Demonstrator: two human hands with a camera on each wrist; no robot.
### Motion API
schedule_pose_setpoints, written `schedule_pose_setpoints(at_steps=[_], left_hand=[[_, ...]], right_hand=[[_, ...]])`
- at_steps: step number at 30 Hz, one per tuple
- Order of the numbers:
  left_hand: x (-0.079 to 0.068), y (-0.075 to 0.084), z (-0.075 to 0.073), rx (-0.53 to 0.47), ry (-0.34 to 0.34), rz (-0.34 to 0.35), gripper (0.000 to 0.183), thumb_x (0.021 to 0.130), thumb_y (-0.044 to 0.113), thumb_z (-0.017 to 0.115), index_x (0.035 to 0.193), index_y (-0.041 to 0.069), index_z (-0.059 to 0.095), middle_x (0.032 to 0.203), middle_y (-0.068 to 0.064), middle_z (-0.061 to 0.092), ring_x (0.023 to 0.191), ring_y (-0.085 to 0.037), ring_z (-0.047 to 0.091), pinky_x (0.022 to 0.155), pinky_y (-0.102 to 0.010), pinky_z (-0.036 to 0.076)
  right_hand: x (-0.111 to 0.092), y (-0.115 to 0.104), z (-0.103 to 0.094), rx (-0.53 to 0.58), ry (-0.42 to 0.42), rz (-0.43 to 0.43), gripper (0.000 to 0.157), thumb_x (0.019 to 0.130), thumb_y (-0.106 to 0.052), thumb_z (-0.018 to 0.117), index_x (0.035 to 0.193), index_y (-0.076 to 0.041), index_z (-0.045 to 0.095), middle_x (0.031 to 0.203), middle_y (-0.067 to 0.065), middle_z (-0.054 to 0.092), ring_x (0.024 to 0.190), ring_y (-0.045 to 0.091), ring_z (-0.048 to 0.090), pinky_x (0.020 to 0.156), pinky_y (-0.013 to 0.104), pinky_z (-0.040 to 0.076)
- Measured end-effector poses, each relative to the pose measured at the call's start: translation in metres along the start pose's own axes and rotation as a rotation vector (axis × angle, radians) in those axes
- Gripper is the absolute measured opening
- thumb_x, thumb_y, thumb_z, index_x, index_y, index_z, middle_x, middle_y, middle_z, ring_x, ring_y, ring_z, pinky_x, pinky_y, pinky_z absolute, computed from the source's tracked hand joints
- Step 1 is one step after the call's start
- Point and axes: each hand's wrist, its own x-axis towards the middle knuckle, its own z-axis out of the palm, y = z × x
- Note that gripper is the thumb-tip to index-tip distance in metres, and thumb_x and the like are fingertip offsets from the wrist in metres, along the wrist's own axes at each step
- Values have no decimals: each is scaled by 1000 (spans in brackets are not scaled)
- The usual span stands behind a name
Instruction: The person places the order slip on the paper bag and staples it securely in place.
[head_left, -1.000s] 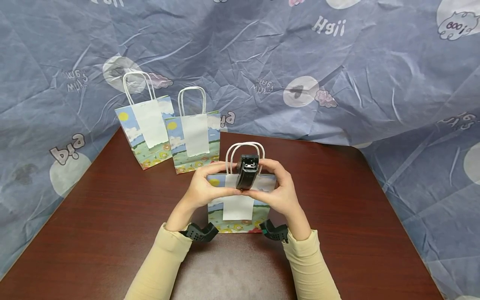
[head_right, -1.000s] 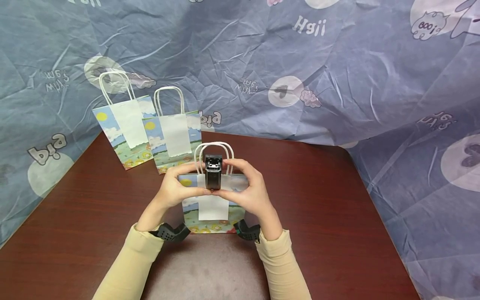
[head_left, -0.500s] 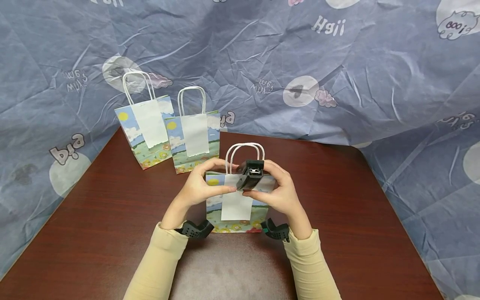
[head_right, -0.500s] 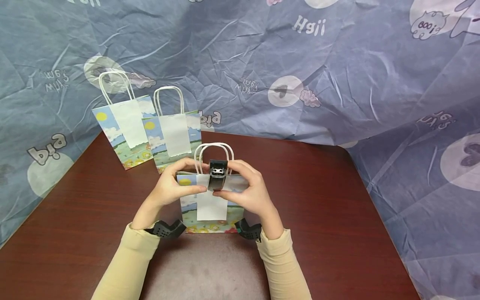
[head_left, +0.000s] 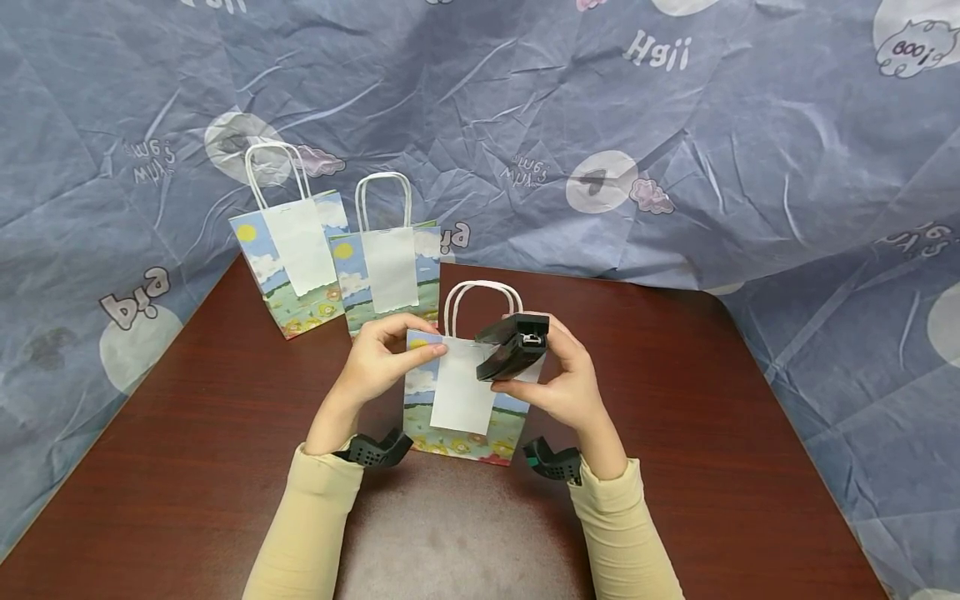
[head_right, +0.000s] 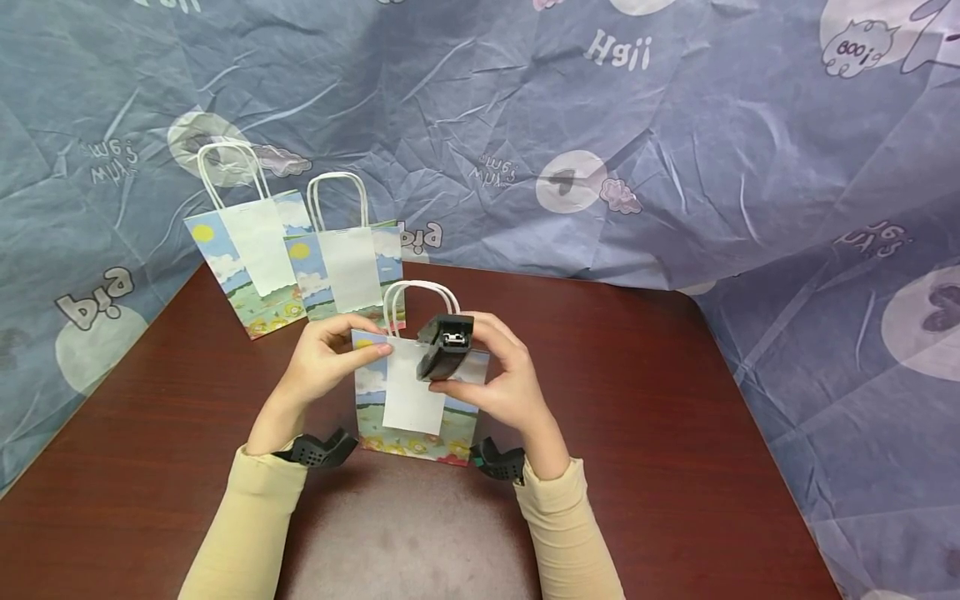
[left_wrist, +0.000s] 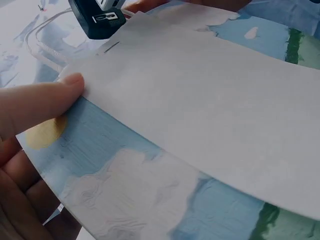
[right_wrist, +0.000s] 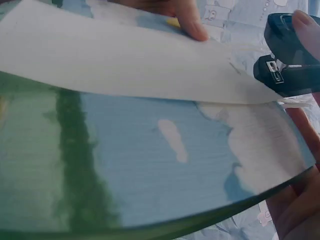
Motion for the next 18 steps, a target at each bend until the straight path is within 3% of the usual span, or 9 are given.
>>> schedule_pose_setpoints(at_steps=[3, 6, 11, 14, 18], left_hand=[[1, 12, 1, 9, 14, -34, 14, 78, -14, 67, 90, -6, 66, 73, -1, 63, 45, -9, 24, 45, -24, 25], [2, 22, 2, 20, 29, -39, 12, 80, -13, 66, 92, -10, 65, 58, 0, 51, 45, -8, 23, 45, -24, 23], [2, 24, -1, 23, 71, -1, 12, 79, -16, 64, 91, -13, 63, 51, -4, 39, 44, -13, 20, 43, -26, 20], [2, 24, -4, 50, 103, 16, 11, 79, -16, 64, 90, -13, 63, 49, -4, 27, 43, -14, 19, 42, -27, 19], [1, 22, -9, 83, 151, 25, 12, 78, -15, 65, 90, -14, 62, 49, -4, 25, 43, -14, 20, 41, -27, 19]], right_hand=[[0, 0, 0, -4, 26, -6, 53, 67, -26, 86, 110, -3, 65, 109, 5, 63, 103, 20, 57, 88, 33, 43], [0, 0, -2, 40, 45, -4, 48, 69, -24, 85, 107, -1, 65, 104, 5, 65, 94, 18, 60, 80, 31, 46], [-1, 0, -5, 82, 67, -2, 48, 70, -21, 84, 105, 5, 63, 97, 4, 67, 75, 13, 64, 72, 28, 49], [-1, 1, -7, 42, 83, 6, 50, 71, -24, 84, 104, 6, 62, 97, 2, 66, 79, 14, 65, 78, 30, 48], [-2, 2, -9, 36, 100, 34, 50, 70, -22, 84, 106, 6, 63, 97, 3, 66, 80, 15, 64, 77, 29, 49]])
